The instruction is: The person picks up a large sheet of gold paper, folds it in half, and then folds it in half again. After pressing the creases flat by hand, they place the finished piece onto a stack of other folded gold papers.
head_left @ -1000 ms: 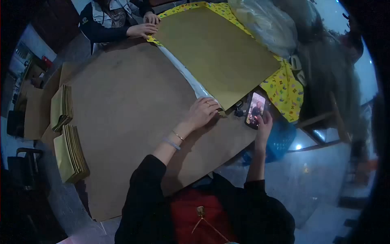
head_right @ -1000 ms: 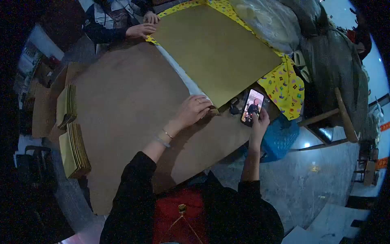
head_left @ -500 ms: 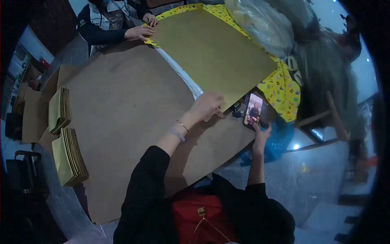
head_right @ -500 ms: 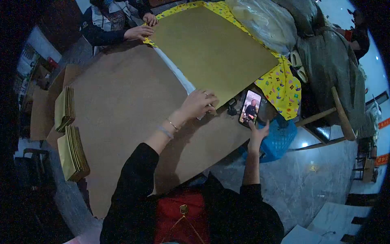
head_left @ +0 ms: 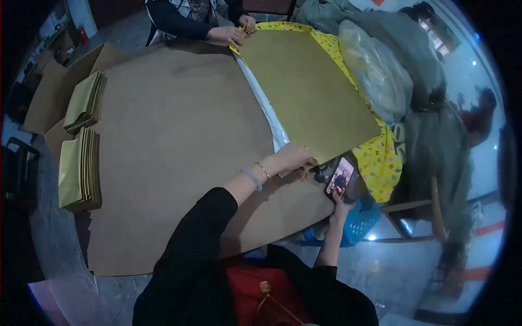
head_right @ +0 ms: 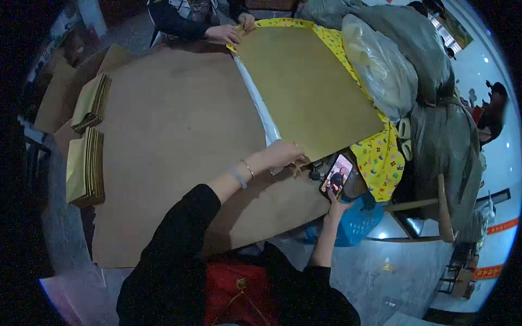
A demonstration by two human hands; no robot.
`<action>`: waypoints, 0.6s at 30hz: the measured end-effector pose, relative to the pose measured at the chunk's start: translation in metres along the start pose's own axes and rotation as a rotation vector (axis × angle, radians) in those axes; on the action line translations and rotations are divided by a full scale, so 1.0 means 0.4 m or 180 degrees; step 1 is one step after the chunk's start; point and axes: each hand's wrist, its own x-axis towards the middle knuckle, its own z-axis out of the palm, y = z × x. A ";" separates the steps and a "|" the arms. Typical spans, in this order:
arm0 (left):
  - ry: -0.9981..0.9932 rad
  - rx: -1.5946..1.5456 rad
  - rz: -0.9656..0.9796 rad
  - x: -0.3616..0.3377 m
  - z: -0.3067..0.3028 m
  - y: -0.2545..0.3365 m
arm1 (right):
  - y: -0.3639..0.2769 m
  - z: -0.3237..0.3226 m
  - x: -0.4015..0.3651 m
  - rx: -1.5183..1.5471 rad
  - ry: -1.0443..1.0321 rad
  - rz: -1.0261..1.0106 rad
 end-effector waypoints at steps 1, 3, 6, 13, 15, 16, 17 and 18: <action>0.0247 -0.0176 -0.0291 0.000 -0.001 0.010 | -0.032 0.005 -0.026 -0.0019 -0.0007 0.0185; 0.0568 -0.0440 -0.0168 0.002 0.000 0.007 | -0.029 -0.003 -0.016 -0.0053 -0.0195 0.0031; 0.0532 -0.0602 -0.0591 0.001 -0.002 0.008 | -0.034 0.015 -0.021 -0.0111 -0.0159 0.0066; 0.0177 -0.1655 -0.1062 -0.007 -0.033 -0.023 | 0.016 -0.022 0.021 -0.0035 -0.0301 -0.0036; 0.0358 -0.1803 -0.1174 -0.002 -0.026 -0.029 | 0.001 -0.012 0.010 0.0046 -0.0170 0.0228; 0.0396 -0.1940 -0.1268 0.004 -0.020 -0.039 | 0.008 -0.027 0.021 0.0239 -0.0425 0.0189; 0.0367 -0.1954 -0.1240 0.009 -0.013 -0.046 | 0.011 -0.029 0.028 0.0427 -0.0404 0.0356; 0.0774 -0.2096 -0.1347 0.017 0.012 -0.059 | 0.048 -0.068 0.078 0.0636 -0.0672 0.0463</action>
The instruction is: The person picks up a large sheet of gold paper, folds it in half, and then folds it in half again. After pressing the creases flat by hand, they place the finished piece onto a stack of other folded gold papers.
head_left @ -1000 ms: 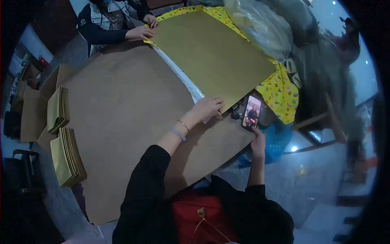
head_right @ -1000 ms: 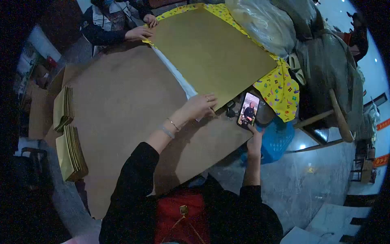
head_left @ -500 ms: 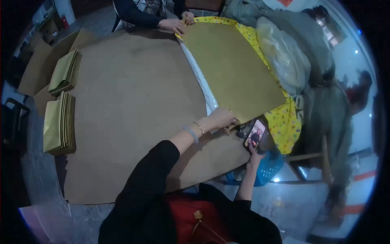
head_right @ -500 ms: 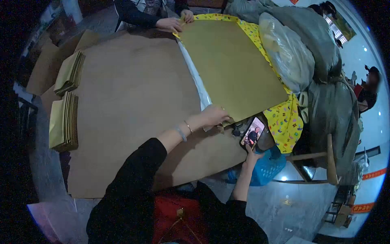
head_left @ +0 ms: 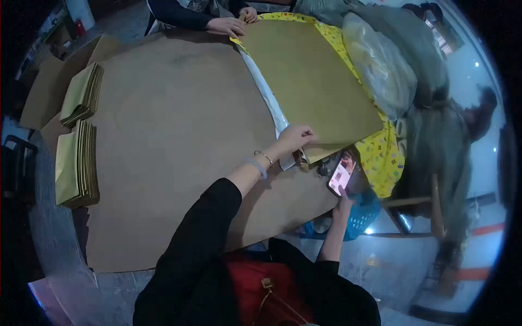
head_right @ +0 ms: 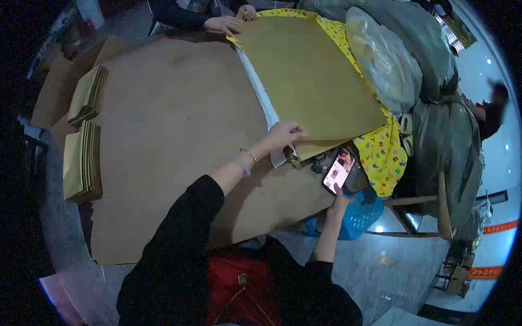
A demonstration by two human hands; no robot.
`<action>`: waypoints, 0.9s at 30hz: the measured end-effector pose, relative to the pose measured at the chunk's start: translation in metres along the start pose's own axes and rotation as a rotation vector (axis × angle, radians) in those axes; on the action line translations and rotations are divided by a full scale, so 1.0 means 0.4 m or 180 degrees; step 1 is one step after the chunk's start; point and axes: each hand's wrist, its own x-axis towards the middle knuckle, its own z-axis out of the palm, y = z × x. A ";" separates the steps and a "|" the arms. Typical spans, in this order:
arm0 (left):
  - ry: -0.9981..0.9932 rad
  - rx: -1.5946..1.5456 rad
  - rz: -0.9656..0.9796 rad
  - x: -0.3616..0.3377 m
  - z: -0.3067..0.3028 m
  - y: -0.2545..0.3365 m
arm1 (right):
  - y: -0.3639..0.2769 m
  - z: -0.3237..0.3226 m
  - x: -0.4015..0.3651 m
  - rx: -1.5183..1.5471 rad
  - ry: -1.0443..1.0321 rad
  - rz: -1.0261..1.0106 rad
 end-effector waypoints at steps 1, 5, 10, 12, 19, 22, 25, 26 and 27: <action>0.0383 -0.0218 -0.0006 0.003 0.011 -0.011 | 0.022 -0.058 0.047 0.0194 -0.0267 0.0130; 0.0817 -0.0241 -0.0116 -0.008 0.013 0.008 | 0.023 -0.064 0.036 0.0428 0.0284 0.0118; 0.0808 -0.0178 -0.0082 -0.001 0.015 -0.006 | -0.072 0.104 -0.100 -0.3320 0.0691 -0.3222; 0.1196 0.0017 -0.0076 -0.005 0.018 -0.004 | -0.111 0.195 -0.147 -0.3474 -0.0571 -0.3278; 0.1257 -0.0247 -0.0275 -0.006 0.023 -0.010 | -0.057 0.374 -0.116 -0.4335 -0.1981 -0.3902; 0.1223 -0.0174 -0.0236 -0.003 0.019 -0.006 | -0.052 0.392 -0.103 -0.4083 -0.2155 -0.3758; 0.1083 -0.0419 -0.0220 0.001 0.012 -0.007 | -0.065 0.393 -0.118 -0.4050 -0.2196 -0.3466; 0.1066 -0.0410 -0.0220 -0.002 0.013 -0.007 | -0.071 0.391 -0.122 -0.4027 -0.2256 -0.3376; 0.1077 -0.0428 -0.0206 -0.006 0.011 -0.003 | -0.075 0.384 -0.126 -0.4165 -0.2189 -0.3188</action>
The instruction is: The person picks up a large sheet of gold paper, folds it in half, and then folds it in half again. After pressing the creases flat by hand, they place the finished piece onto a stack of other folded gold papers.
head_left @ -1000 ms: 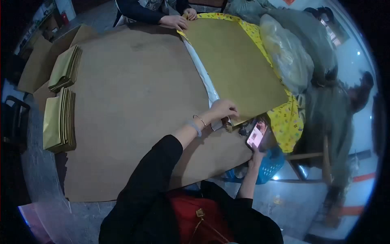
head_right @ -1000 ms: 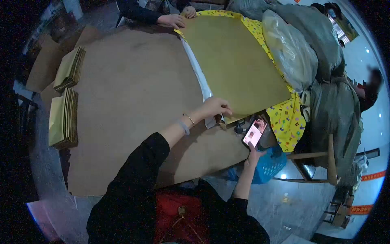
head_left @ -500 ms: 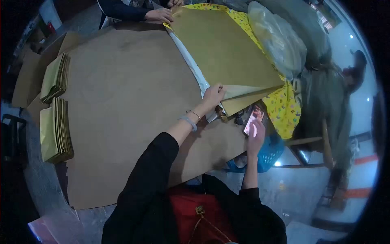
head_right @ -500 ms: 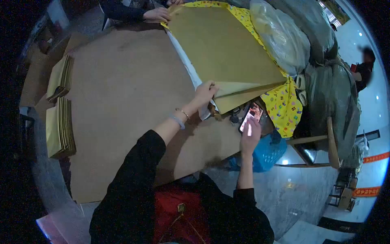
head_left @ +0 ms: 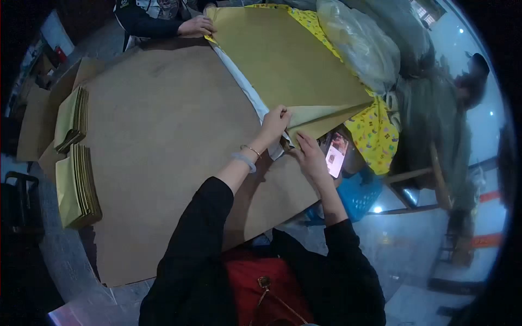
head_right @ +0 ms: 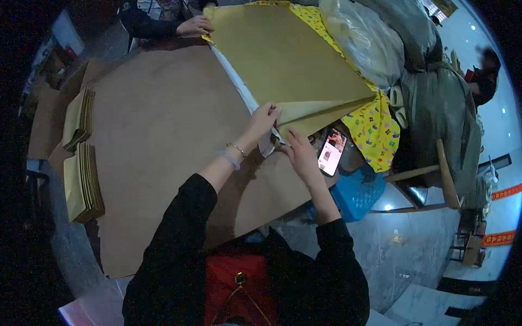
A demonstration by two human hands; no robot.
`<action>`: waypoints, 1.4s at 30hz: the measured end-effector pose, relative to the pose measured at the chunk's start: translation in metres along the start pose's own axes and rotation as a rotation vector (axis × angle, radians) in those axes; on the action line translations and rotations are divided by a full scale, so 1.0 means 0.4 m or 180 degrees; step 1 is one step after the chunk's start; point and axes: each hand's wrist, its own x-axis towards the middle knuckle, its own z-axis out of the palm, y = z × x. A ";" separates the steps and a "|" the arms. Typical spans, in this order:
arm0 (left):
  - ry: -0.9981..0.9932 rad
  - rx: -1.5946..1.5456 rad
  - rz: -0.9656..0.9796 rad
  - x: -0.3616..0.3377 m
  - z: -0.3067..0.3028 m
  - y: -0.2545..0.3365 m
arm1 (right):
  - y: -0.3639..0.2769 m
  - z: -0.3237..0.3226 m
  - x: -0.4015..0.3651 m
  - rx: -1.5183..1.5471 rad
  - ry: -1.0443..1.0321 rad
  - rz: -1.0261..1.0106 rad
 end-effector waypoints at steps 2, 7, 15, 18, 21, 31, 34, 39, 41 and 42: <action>0.0006 -0.0018 0.0018 -0.002 -0.001 0.008 | 0.017 -0.003 -0.012 -0.0036 -0.0059 -0.0046; -0.0131 0.0301 0.0129 -0.010 -0.004 0.023 | 0.027 -0.007 -0.012 -0.0141 -0.0086 -0.0178; -0.0412 0.0555 0.0841 -0.041 0.009 0.035 | 0.048 0.008 0.019 0.0343 0.0491 0.0212; -0.1286 0.0862 0.0654 -0.019 -0.006 0.024 | 0.049 -0.009 0.030 0.0639 0.0457 0.0438; -0.1268 0.0708 0.1002 -0.018 -0.005 0.013 | 0.052 -0.014 0.035 0.0923 0.0409 0.0848; -0.1762 0.1164 0.1539 -0.003 -0.021 0.016 | 0.049 -0.021 0.039 0.1158 0.0343 0.1236; -0.1589 0.1213 0.1354 -0.015 -0.021 0.044 | 0.068 -0.036 0.033 0.1436 0.0579 0.1439; -0.0955 0.0811 0.0740 -0.027 -0.024 0.030 | 0.239 -0.108 -0.012 0.1101 0.1359 0.1572; -0.1001 0.0836 0.0777 -0.029 -0.026 0.032 | 0.334 -0.119 -0.042 -0.0125 0.1031 0.1382; -0.1026 0.0869 0.0817 -0.029 -0.024 0.036 | 0.356 -0.117 -0.053 -0.0139 0.1034 0.1384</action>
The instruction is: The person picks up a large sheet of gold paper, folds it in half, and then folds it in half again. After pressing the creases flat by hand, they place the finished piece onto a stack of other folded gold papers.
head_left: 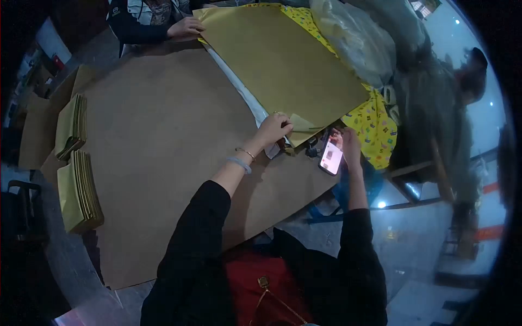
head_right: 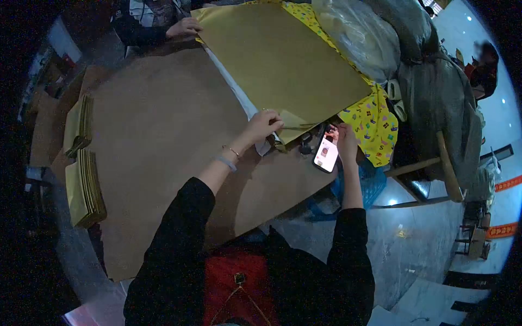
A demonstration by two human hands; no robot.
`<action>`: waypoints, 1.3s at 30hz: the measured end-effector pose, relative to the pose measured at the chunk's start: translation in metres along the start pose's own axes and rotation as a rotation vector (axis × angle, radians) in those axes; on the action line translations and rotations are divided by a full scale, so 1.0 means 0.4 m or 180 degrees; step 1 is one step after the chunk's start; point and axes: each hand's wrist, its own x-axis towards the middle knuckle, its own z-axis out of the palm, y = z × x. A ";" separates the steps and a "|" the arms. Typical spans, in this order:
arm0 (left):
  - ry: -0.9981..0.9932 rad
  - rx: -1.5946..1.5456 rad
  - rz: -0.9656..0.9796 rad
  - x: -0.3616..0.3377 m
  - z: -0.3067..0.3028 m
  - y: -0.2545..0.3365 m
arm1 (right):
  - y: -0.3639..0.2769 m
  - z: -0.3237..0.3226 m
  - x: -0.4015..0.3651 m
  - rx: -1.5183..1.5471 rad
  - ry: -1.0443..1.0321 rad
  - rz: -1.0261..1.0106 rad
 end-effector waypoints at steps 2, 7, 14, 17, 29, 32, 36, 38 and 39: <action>0.0055 -0.0060 0.0058 0.003 0.012 -0.020 | 0.036 0.011 -0.001 -0.0418 -0.0183 -0.0598; -0.0081 -0.0202 -0.0081 -0.001 0.008 0.006 | 0.038 0.030 0.011 -0.0716 -0.0288 -0.0682; 0.0670 -0.0805 -0.0298 0.009 0.002 0.065 | -0.046 -0.010 -0.061 0.0302 -0.0358 -0.0828; 0.0830 -0.1102 -0.0867 0.020 -0.001 0.060 | -0.176 -0.062 -0.106 -0.0142 -0.0465 -0.1705; 0.0560 -0.1153 -0.0630 -0.014 0.008 0.106 | -0.128 0.026 -0.147 0.1037 -0.0255 0.0047; 0.0470 -0.1079 -0.0355 -0.014 0.044 0.091 | -0.142 0.022 -0.128 0.2312 -0.1287 0.1577; 0.0798 -0.0882 -0.0103 -0.024 0.039 0.110 | -0.188 0.001 -0.098 0.2409 -0.1463 0.1800; 0.0764 -0.0847 -0.0159 -0.021 0.038 0.099 | -0.147 0.016 -0.090 0.2997 -0.1603 0.2059; 0.0737 -0.0816 -0.0220 -0.023 0.031 0.105 | -0.159 0.011 -0.090 0.3066 -0.1410 0.2273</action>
